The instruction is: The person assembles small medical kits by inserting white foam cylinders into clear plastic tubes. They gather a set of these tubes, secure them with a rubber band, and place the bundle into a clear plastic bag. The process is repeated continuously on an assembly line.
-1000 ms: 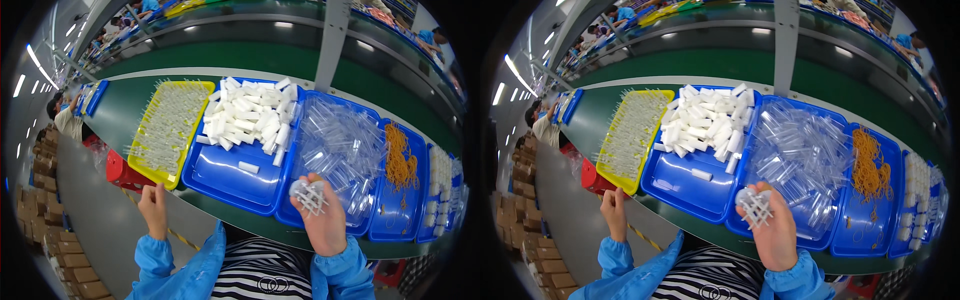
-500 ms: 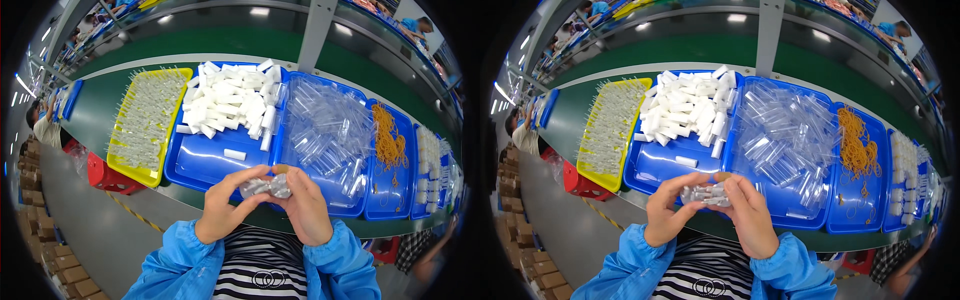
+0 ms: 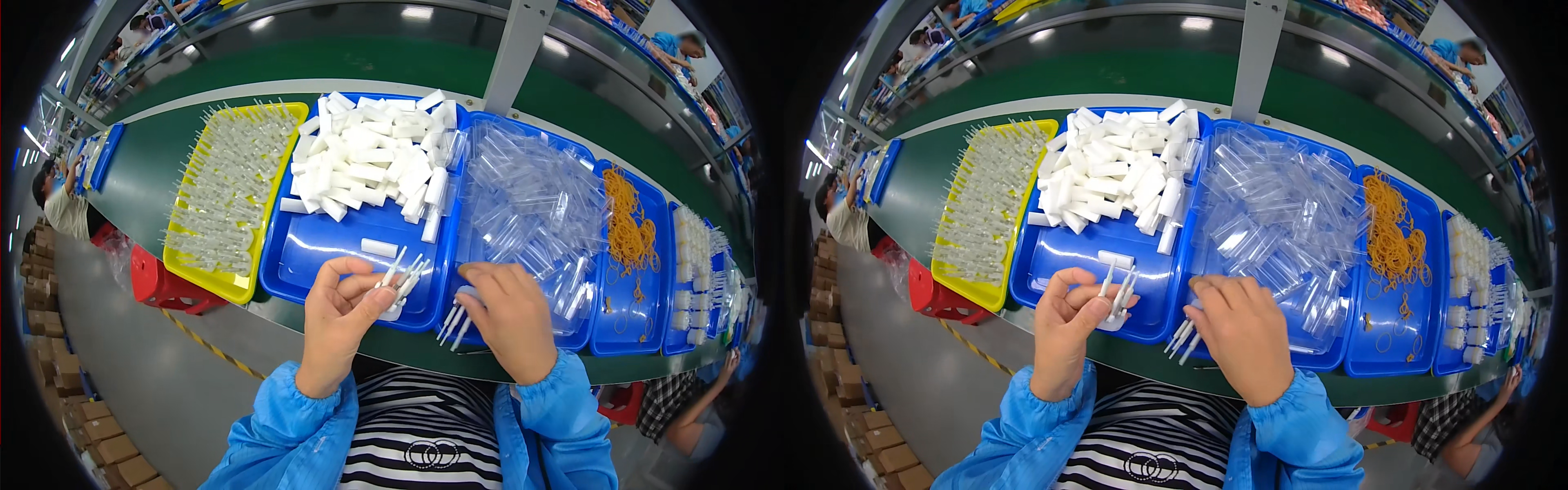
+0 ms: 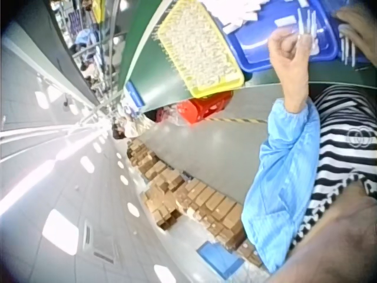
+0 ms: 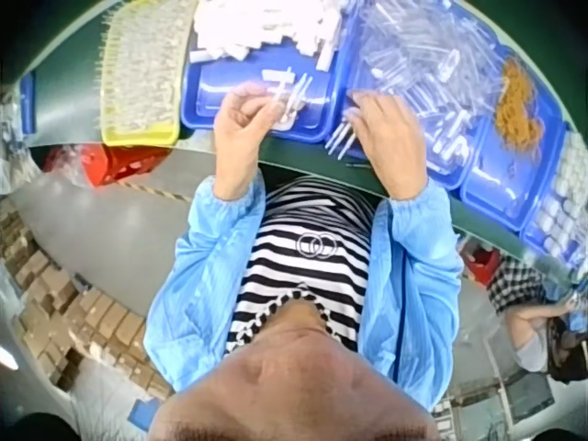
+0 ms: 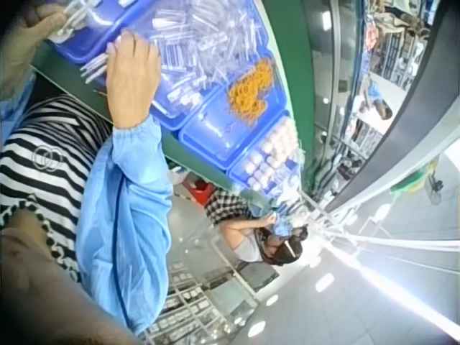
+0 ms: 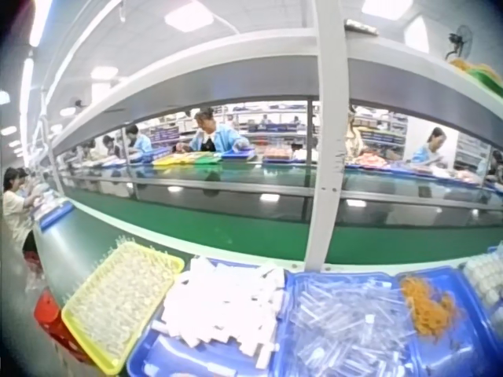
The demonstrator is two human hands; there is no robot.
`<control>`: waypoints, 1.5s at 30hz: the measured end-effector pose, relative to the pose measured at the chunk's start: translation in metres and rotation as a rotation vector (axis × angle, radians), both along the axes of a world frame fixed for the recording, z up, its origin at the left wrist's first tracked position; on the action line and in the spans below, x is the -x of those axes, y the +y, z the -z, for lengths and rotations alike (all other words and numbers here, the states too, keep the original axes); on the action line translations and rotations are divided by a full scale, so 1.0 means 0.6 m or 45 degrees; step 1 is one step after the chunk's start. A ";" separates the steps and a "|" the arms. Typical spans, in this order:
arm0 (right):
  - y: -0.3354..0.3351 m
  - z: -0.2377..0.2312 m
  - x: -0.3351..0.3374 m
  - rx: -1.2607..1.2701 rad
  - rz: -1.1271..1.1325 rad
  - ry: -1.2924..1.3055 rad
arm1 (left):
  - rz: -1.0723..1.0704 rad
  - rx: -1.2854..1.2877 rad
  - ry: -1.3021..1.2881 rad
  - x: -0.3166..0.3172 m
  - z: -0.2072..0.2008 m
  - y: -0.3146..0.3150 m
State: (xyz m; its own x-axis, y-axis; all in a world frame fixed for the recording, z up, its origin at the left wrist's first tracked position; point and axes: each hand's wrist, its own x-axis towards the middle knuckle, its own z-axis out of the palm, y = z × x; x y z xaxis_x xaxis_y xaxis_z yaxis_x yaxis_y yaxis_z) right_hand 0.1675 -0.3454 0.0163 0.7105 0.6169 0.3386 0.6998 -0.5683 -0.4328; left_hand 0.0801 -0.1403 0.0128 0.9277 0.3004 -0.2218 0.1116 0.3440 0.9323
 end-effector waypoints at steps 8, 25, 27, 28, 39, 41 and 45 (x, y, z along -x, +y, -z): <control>0.027 -0.044 0.033 -0.403 -0.269 0.188 | -0.039 0.334 -0.052 0.003 0.019 -0.047; 0.135 -0.008 -0.062 0.029 -0.472 -0.122 | -0.271 -0.278 -0.319 0.058 0.032 0.008; 0.165 0.018 -0.059 0.203 -0.486 -0.260 | -0.268 -0.438 -0.336 0.064 0.031 0.011; 0.174 0.024 -0.058 0.291 -0.494 -0.326 | -0.260 -0.570 -0.333 0.069 0.032 0.015; 0.108 -0.059 -0.063 -0.758 -0.142 1.452 | 0.024 -1.107 -0.451 0.083 0.009 0.017; 0.096 -0.064 -0.045 -0.934 -0.028 1.439 | 0.157 -1.134 -0.504 0.079 0.002 0.014; 0.074 -0.052 -0.028 -0.815 -0.086 1.341 | 0.164 -1.096 -0.459 0.068 -0.005 0.004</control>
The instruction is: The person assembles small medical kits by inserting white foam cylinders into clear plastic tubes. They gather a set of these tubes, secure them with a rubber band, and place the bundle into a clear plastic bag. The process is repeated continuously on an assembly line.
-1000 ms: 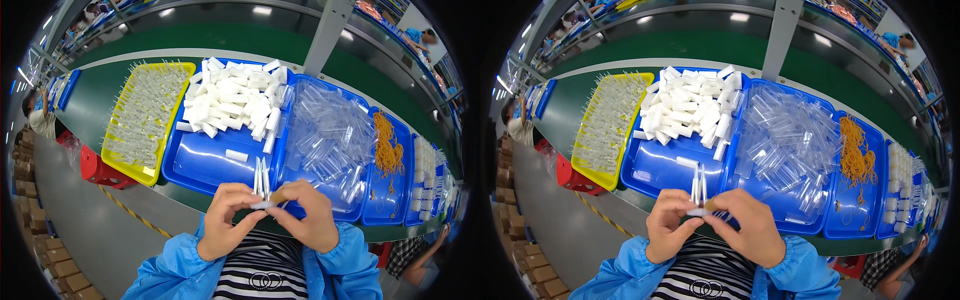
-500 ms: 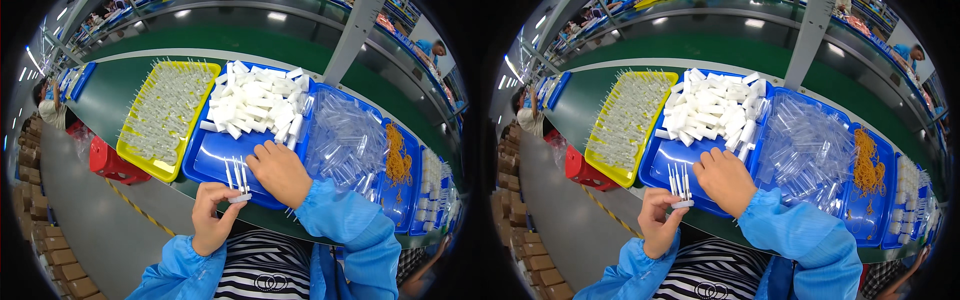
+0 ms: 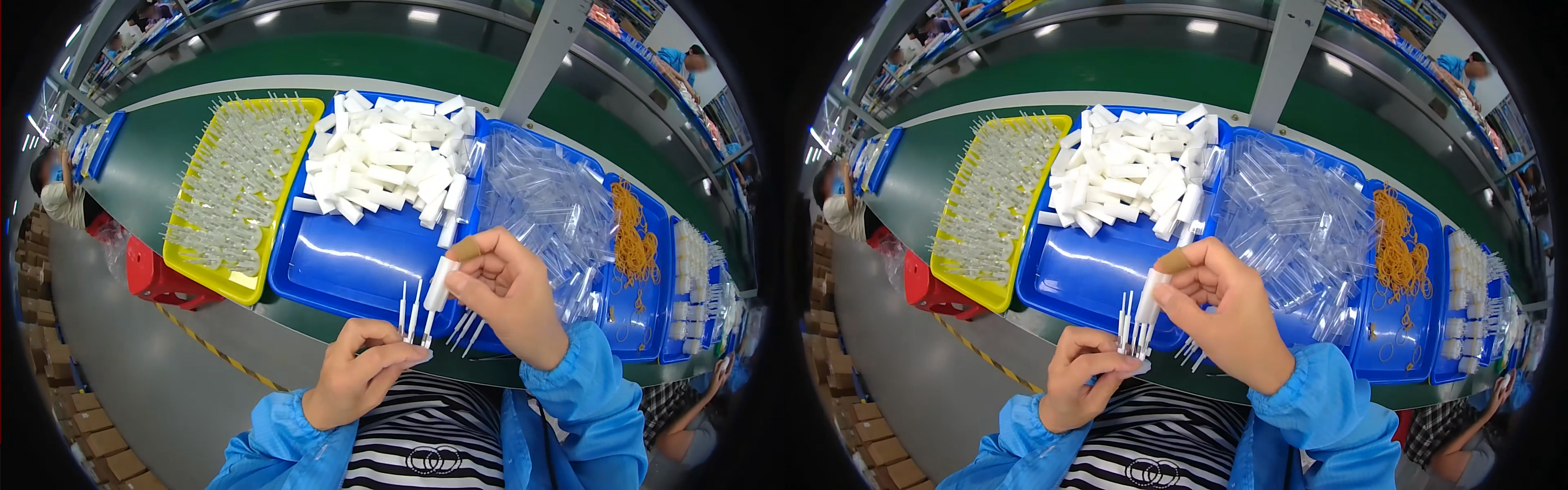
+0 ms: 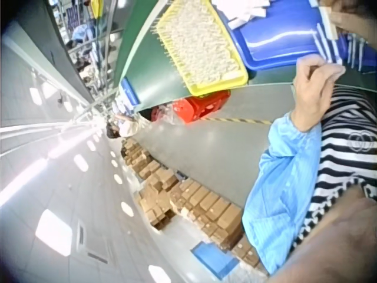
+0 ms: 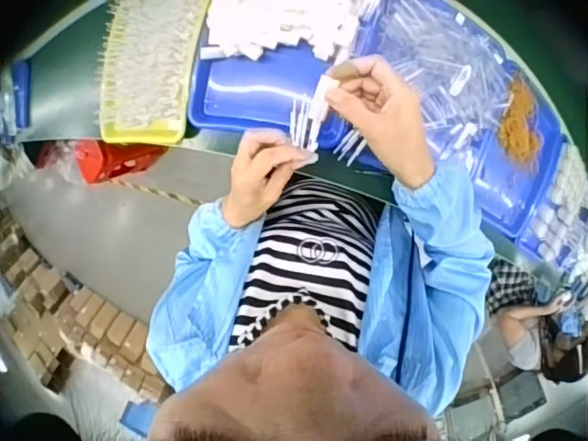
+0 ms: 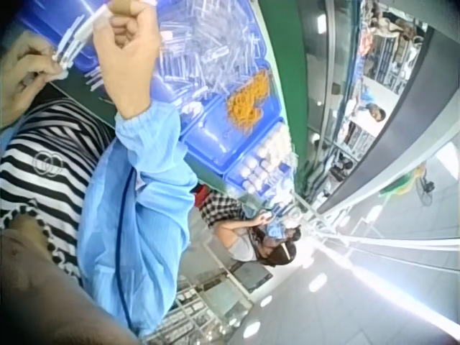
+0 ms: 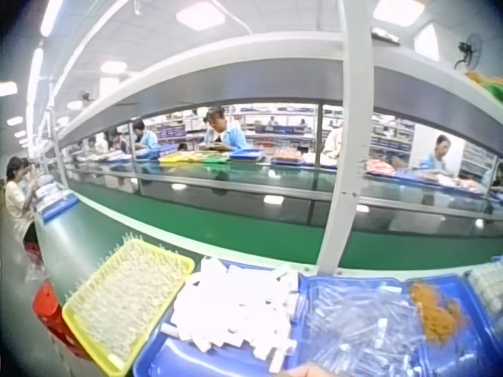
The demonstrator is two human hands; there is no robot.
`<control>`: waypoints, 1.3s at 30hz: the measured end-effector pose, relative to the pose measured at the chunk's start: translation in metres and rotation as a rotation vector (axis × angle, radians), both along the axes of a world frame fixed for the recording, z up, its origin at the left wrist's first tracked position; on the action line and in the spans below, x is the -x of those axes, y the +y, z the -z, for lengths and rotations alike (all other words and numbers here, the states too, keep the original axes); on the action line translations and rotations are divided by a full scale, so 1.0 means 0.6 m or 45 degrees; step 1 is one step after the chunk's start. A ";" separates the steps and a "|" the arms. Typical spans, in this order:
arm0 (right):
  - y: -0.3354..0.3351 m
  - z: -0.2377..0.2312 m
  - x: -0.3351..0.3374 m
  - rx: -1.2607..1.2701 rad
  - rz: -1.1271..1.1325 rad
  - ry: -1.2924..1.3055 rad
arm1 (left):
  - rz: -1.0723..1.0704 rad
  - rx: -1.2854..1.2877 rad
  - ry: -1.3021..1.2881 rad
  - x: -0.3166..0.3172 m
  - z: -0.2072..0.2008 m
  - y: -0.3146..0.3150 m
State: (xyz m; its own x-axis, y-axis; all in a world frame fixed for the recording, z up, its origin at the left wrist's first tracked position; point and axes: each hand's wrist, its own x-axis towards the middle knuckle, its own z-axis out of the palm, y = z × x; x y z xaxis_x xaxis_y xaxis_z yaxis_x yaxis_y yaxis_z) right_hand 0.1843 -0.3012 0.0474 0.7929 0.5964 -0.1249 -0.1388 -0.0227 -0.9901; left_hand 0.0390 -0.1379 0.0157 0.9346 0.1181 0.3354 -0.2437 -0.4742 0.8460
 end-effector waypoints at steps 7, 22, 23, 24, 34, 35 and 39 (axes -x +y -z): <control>-0.017 0.004 0.005 0.051 -0.020 -0.216 | -0.016 -0.049 -0.045 0.001 0.013 0.000; 0.040 0.023 -0.074 0.433 -0.094 -1.254 | -0.314 -0.200 -0.245 0.006 0.056 0.025; 0.055 0.021 -0.101 0.539 0.045 -1.489 | -0.332 -0.187 -0.227 0.005 0.059 0.025; 0.067 0.028 -0.122 0.637 0.042 -1.603 | -0.348 -0.175 -0.212 0.002 0.062 0.025; 0.075 0.017 -0.082 0.642 -0.353 -1.502 | -0.410 0.022 -0.196 -0.008 0.083 0.035; 0.070 0.003 -0.085 0.609 -0.274 -1.543 | -0.407 0.022 -0.201 -0.007 0.085 0.035; 0.053 -0.009 -0.084 0.637 -0.614 -1.672 | -0.437 -0.039 -0.249 -0.001 0.090 0.040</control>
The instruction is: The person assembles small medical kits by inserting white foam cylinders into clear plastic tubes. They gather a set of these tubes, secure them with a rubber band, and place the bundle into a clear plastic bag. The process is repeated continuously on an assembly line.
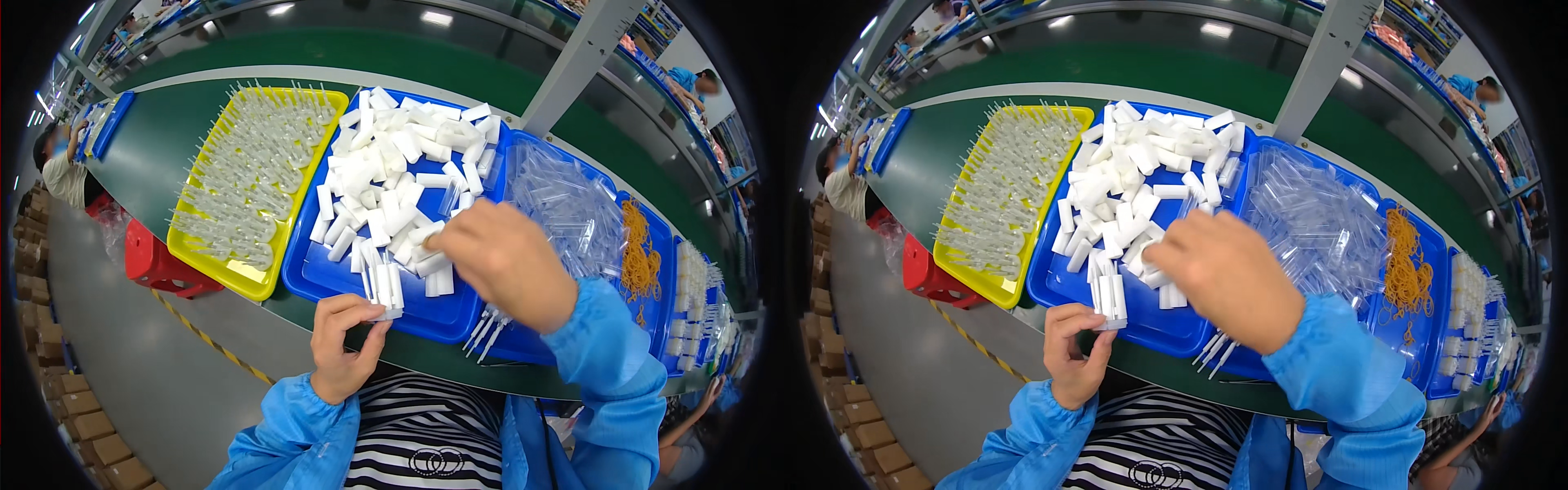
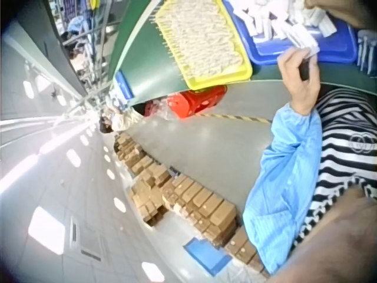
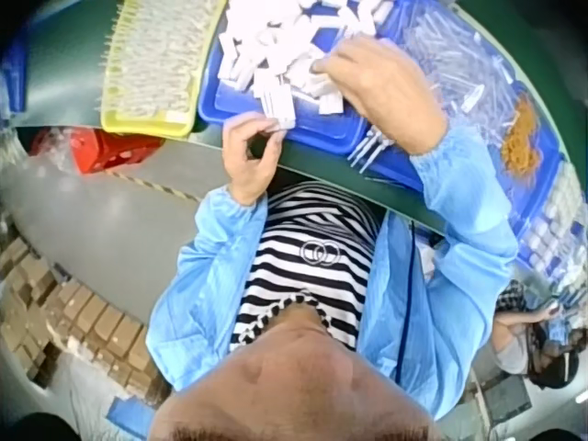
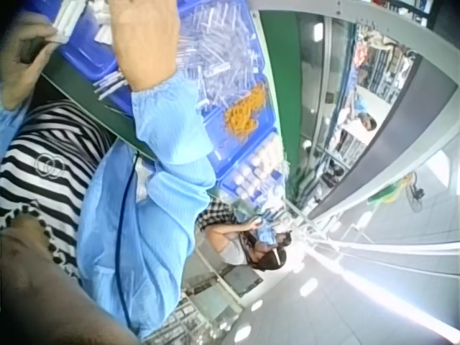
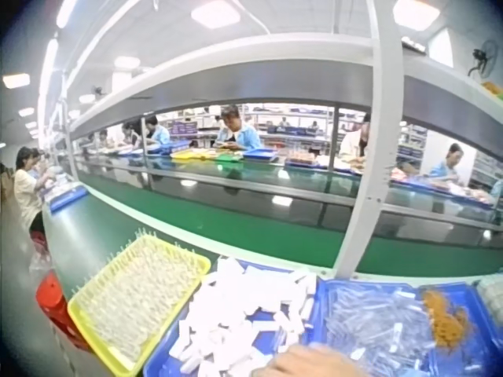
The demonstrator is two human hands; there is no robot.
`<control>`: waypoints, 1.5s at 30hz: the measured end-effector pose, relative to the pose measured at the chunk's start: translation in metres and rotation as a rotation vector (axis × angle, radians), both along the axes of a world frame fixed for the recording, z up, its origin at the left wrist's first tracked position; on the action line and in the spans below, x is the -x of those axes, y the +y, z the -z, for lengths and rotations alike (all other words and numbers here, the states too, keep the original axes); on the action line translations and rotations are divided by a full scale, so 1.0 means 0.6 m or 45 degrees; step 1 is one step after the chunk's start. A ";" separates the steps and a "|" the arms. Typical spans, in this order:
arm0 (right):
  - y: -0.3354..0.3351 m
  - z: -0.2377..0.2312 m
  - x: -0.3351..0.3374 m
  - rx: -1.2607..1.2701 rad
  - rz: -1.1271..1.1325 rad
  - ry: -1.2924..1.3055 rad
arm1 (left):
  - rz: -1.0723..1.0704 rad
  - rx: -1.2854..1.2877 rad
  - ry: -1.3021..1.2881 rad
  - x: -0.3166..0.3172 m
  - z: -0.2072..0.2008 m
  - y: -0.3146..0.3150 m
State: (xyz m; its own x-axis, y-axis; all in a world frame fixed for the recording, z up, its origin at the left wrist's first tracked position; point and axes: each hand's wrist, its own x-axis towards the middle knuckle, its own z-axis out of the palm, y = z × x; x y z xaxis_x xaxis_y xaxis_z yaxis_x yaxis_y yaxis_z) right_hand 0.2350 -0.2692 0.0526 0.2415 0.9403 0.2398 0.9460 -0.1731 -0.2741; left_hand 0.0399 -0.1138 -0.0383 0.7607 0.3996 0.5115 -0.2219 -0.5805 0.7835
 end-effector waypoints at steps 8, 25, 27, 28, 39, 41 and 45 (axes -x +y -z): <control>0.025 0.052 0.029 0.117 -0.044 -0.350 | -0.061 0.001 0.041 0.001 -0.005 -0.004; -0.003 0.016 0.031 -0.723 0.541 1.611 | 0.240 -0.392 0.066 -0.001 -0.061 -0.008; -0.011 0.014 0.038 -0.691 0.544 1.702 | 0.281 -0.416 0.045 0.000 -0.067 -0.015; -0.016 0.016 0.043 -0.663 0.520 1.704 | 0.308 -0.424 0.044 0.000 -0.073 -0.016; -0.039 0.031 0.101 -0.561 0.195 1.037 | 0.118 -0.032 -0.095 0.004 -0.033 -0.023; -0.037 0.031 0.108 -0.646 0.183 1.059 | 0.190 -0.076 -0.089 0.001 -0.037 -0.016; -0.031 0.028 0.062 -0.638 0.244 0.811 | 0.087 -0.133 -0.059 0.011 -0.040 -0.009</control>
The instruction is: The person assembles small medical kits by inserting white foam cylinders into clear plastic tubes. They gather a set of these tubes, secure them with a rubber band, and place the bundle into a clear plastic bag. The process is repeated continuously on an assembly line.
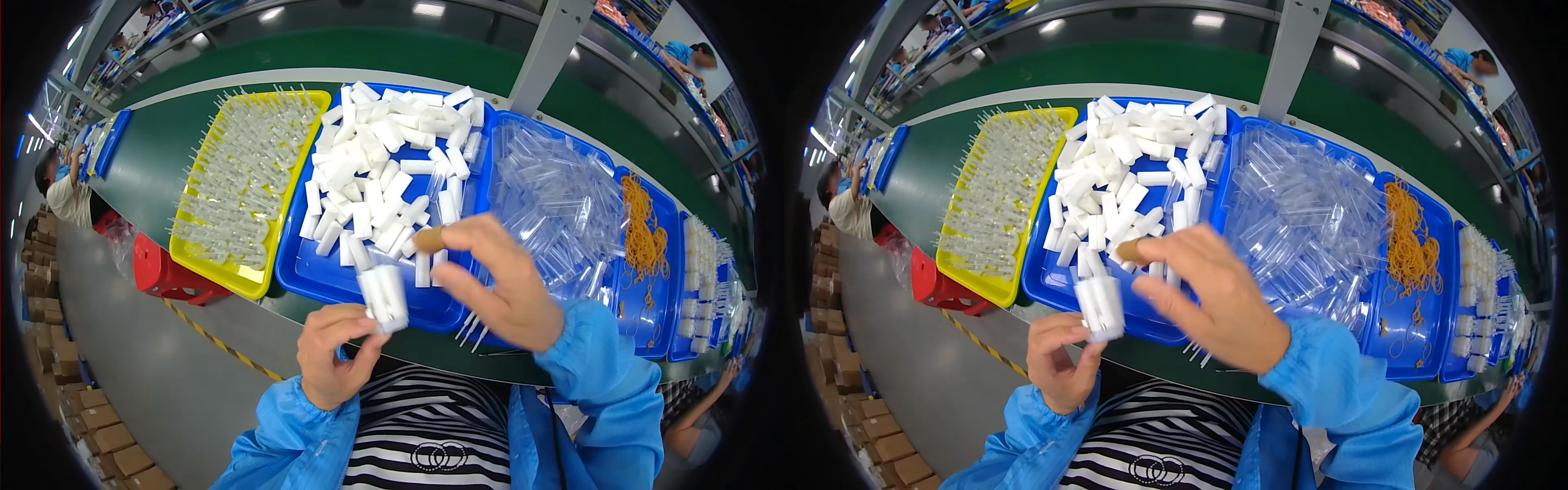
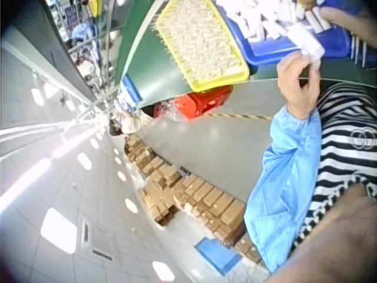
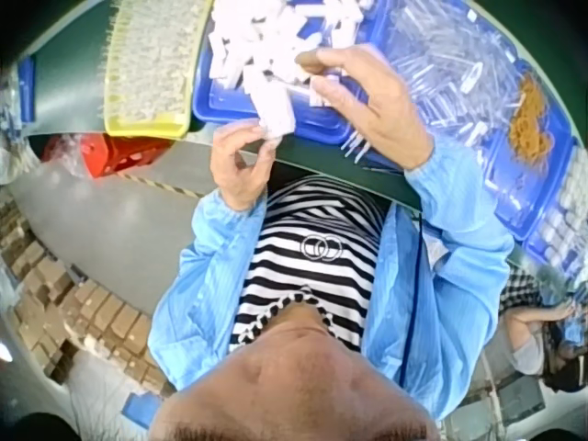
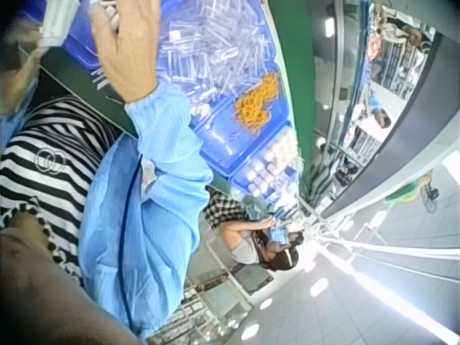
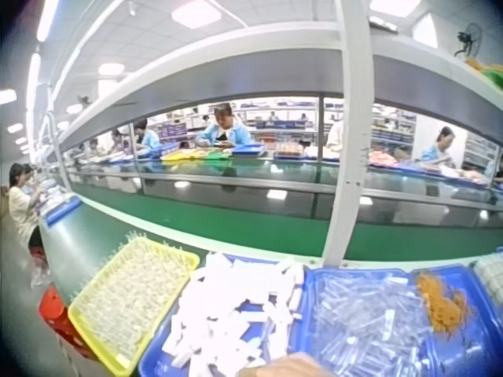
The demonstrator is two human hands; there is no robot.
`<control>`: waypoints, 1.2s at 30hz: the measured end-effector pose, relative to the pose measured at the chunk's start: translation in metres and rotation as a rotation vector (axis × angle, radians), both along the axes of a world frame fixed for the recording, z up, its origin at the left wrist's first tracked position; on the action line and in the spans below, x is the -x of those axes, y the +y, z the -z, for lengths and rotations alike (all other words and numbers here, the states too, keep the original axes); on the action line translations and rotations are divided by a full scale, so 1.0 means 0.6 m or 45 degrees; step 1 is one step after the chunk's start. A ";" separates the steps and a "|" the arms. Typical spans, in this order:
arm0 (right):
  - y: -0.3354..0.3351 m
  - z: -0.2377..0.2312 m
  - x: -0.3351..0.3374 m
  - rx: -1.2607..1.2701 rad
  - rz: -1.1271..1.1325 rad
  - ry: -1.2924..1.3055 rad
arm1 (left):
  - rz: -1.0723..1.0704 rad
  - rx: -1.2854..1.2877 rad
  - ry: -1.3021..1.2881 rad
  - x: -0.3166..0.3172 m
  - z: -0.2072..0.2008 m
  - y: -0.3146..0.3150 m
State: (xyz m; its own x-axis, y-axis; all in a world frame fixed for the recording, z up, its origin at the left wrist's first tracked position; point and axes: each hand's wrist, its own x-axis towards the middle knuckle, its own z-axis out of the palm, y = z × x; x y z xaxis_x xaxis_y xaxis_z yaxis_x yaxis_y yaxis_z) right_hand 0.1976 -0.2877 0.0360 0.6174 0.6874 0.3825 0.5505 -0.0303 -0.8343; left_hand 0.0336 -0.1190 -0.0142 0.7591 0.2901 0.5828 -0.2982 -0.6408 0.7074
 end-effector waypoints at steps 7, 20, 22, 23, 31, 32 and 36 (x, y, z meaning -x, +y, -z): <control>0.035 0.019 -0.012 0.791 -0.306 -1.141 | -0.108 -0.125 0.105 0.001 -0.003 0.013; 0.037 -0.012 -0.008 -0.015 -0.032 0.817 | 0.279 -0.397 0.054 0.010 -0.042 0.015; 0.025 -0.014 0.001 0.055 -0.077 0.722 | 0.319 -0.429 0.058 0.004 -0.042 0.014; 0.021 -0.013 0.003 0.076 -0.117 0.699 | 0.337 -0.445 0.061 0.002 -0.042 0.014; 0.005 -0.015 0.043 0.053 -0.237 0.332 | 0.262 -0.267 -0.182 -0.006 0.001 0.018; 0.005 -0.017 0.048 0.038 -0.216 0.190 | 0.229 -0.203 -0.236 -0.008 0.005 0.017; 0.017 -0.006 0.060 -0.188 -0.062 0.534 | 0.157 0.091 -0.039 -0.010 -0.025 0.007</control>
State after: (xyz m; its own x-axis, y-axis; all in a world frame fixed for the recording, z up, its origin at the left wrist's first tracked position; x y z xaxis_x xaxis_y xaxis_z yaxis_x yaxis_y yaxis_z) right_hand 0.1619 -0.2774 0.0396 0.7085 0.6762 0.2019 0.1613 0.1233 -0.9792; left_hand 0.0393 -0.1150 0.0011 0.7736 0.2374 0.5875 -0.3940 -0.5460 0.7394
